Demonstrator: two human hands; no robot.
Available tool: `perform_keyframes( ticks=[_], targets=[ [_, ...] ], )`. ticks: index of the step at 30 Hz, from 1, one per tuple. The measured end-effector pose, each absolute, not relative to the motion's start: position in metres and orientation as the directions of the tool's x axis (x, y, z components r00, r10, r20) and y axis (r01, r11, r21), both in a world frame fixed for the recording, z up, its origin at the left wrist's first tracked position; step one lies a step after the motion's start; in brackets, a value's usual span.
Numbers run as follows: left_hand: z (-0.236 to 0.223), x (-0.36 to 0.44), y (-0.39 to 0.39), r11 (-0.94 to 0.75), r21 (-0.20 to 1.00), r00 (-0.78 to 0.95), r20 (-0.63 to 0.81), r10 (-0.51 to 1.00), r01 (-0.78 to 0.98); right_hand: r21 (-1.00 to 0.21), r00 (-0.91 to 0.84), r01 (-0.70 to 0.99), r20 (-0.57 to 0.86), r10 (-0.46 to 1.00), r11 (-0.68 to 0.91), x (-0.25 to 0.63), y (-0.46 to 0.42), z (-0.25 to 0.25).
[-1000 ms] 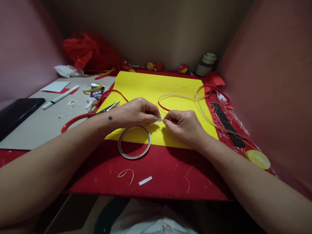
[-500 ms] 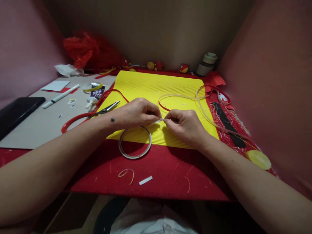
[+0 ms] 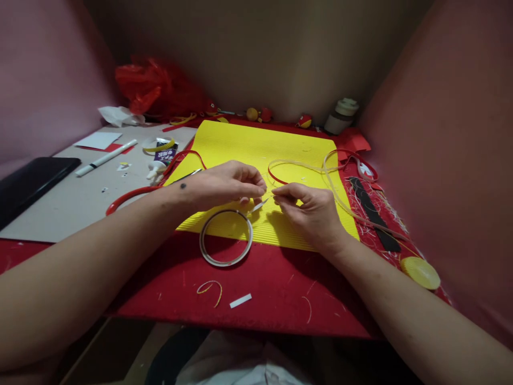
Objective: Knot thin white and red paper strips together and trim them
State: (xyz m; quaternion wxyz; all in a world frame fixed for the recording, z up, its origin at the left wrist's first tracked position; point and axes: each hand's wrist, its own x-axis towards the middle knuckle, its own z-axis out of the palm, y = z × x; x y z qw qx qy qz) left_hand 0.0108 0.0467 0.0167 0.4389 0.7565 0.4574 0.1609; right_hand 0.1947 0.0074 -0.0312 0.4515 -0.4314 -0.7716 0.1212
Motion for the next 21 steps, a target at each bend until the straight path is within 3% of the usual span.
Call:
perform_keyframes(
  ticks=[4,10,17,21],
  targets=[
    [0.019,0.007,0.046,-0.09,0.896,0.637,-0.235,0.734,0.434,-0.555,-0.174,0.534,0.666,0.725,0.638,0.194,0.005,-0.03],
    [0.023,0.007,0.044,-0.02,0.909,0.693,-0.303,0.654,0.416,-0.58,-0.151,0.473,0.689,0.709,0.664,0.194,0.004,-0.031],
    [0.029,0.009,0.042,-0.118,0.824,0.627,-0.319,0.711,0.554,-0.683,-0.171,0.281,0.655,0.736,0.674,0.194,0.003,-0.035],
    [0.031,0.009,0.039,-0.189,0.784,0.617,-0.289,0.732,0.591,-0.71,-0.181,0.253,0.633,0.753,0.657,0.194,0.002,-0.035]
  ],
)
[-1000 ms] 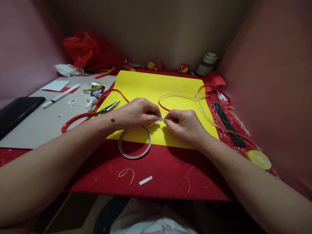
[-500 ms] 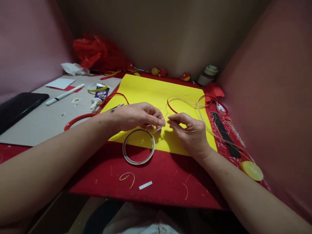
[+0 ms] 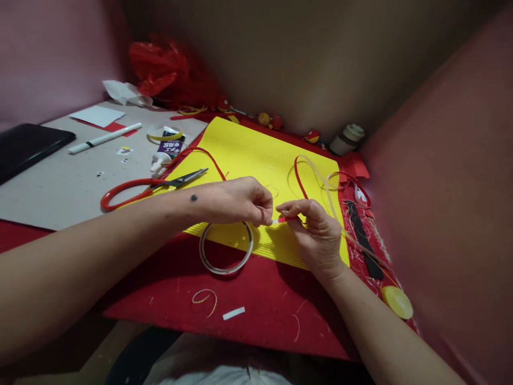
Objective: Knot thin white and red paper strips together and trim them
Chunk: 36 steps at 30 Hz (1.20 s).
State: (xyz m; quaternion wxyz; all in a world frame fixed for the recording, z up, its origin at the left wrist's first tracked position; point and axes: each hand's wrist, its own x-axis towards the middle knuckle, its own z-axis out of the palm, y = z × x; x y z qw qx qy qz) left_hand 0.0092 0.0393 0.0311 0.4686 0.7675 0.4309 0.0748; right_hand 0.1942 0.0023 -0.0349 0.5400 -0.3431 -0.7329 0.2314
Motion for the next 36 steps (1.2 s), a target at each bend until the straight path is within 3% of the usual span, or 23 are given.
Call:
perform_keyframes(
  ticks=[8,14,18,23,28,36],
  targets=[
    [0.035,0.009,0.032,-0.278,0.742,0.587,-0.189,0.787,0.61,-0.659,-0.19,0.351,0.645,0.74,0.665,0.193,0.001,-0.031],
    [0.031,0.008,0.038,-0.265,0.731,0.561,-0.191,0.806,0.629,-0.568,-0.339,0.439,0.612,0.714,0.696,0.195,0.003,-0.026],
    [0.027,0.005,0.043,-0.35,0.657,0.567,-0.143,0.811,0.667,-0.552,-0.36,0.501,0.567,0.741,0.666,0.197,0.006,-0.027],
    [0.025,0.003,0.044,-0.345,0.562,0.463,-0.077,0.883,0.751,-0.593,-0.319,0.574,0.472,0.822,0.564,0.198,0.01,-0.03],
    [0.021,0.007,0.045,-0.395,0.56,0.507,-0.052,0.86,0.728,-0.602,-0.28,0.63,0.414,0.866,0.491,0.2,0.013,-0.031],
    [0.004,0.011,0.047,-0.392,0.528,0.459,0.006,0.888,0.753,-0.715,-0.228,0.571,0.333,0.915,0.403,0.2,0.015,-0.029]
  ],
)
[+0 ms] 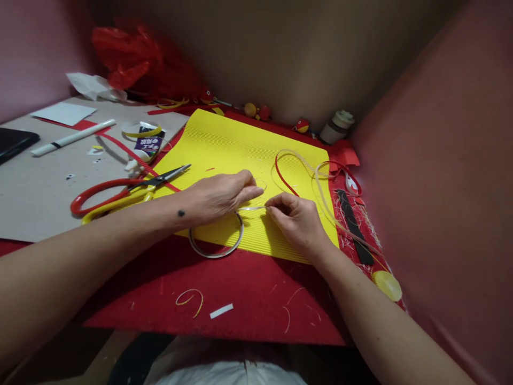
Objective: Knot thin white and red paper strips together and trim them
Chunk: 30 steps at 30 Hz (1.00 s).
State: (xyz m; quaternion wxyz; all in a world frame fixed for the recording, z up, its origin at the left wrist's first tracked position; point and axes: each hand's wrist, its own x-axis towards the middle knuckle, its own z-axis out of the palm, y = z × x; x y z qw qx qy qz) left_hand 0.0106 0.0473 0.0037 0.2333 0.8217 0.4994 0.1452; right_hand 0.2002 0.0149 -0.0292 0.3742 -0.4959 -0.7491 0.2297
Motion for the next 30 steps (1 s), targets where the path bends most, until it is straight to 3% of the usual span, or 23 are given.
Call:
perform_keyframes(
  ticks=[4,9,18,25,30],
  targets=[
    [0.006,0.013,0.047,-0.344,0.536,0.398,0.017,0.917,0.771,-0.768,-0.206,0.531,0.293,0.934,0.358,0.2,0.015,-0.03],
    [0.006,0.018,0.046,-0.362,0.574,0.472,-0.049,0.88,0.734,-0.786,-0.192,0.524,0.267,0.944,0.329,0.2,0.016,-0.03],
    [-0.004,0.014,0.051,-0.383,0.604,0.397,0.119,0.91,0.699,-0.798,-0.208,0.507,0.255,0.944,0.327,0.202,0.017,-0.031],
    [-0.004,0.016,0.047,-0.383,0.603,0.432,0.069,0.899,0.7,-0.729,-0.226,0.574,0.296,0.928,0.373,0.203,0.016,-0.028],
    [-0.004,0.014,0.051,-0.369,0.671,0.458,0.05,0.888,0.643,-0.713,-0.239,0.584,0.307,0.921,0.389,0.203,0.016,-0.026]
  ],
)
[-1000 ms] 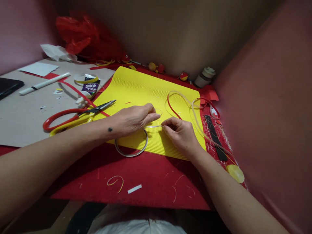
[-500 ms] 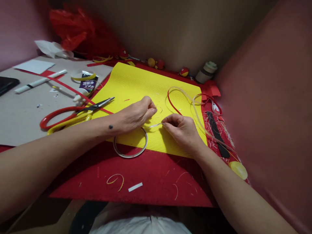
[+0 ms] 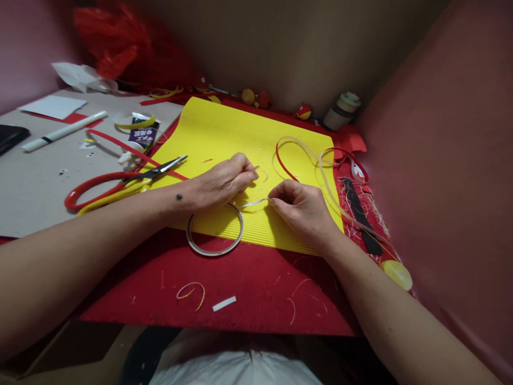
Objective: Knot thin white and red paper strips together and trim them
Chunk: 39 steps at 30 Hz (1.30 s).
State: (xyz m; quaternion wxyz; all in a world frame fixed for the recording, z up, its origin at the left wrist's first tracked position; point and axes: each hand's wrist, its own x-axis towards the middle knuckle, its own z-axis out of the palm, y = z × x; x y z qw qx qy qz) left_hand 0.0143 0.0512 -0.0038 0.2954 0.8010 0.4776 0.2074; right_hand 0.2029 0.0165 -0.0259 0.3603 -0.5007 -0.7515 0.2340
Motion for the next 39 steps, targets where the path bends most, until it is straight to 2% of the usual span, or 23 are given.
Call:
perform_keyframes(
  ticks=[5,7,14,21,30,39],
  targets=[
    [-0.008,0.012,0.056,-0.29,0.789,0.466,0.005,0.885,0.542,-0.707,-0.256,0.584,0.306,0.917,0.399,0.203,0.016,-0.027],
    [-0.006,0.012,0.056,-0.255,0.799,0.433,-0.008,0.901,0.545,-0.709,-0.255,0.579,0.313,0.915,0.404,0.202,0.016,-0.027],
    [0.0,0.013,0.054,-0.303,0.707,0.439,-0.012,0.899,0.64,-0.707,-0.239,0.597,0.295,0.925,0.38,0.202,0.016,-0.025],
    [-0.014,0.013,0.056,-0.542,0.572,0.553,0.176,0.814,0.615,-0.709,-0.221,0.599,0.3,0.928,0.372,0.201,0.015,-0.025],
    [-0.016,0.017,0.048,-0.589,0.517,0.573,0.212,0.791,0.621,-0.767,-0.201,0.538,0.286,0.937,0.35,0.202,0.018,-0.032],
    [-0.017,0.02,0.045,-0.643,0.461,0.613,0.238,0.754,0.612,-0.768,-0.197,0.542,0.28,0.94,0.342,0.201,0.018,-0.032]
  ],
)
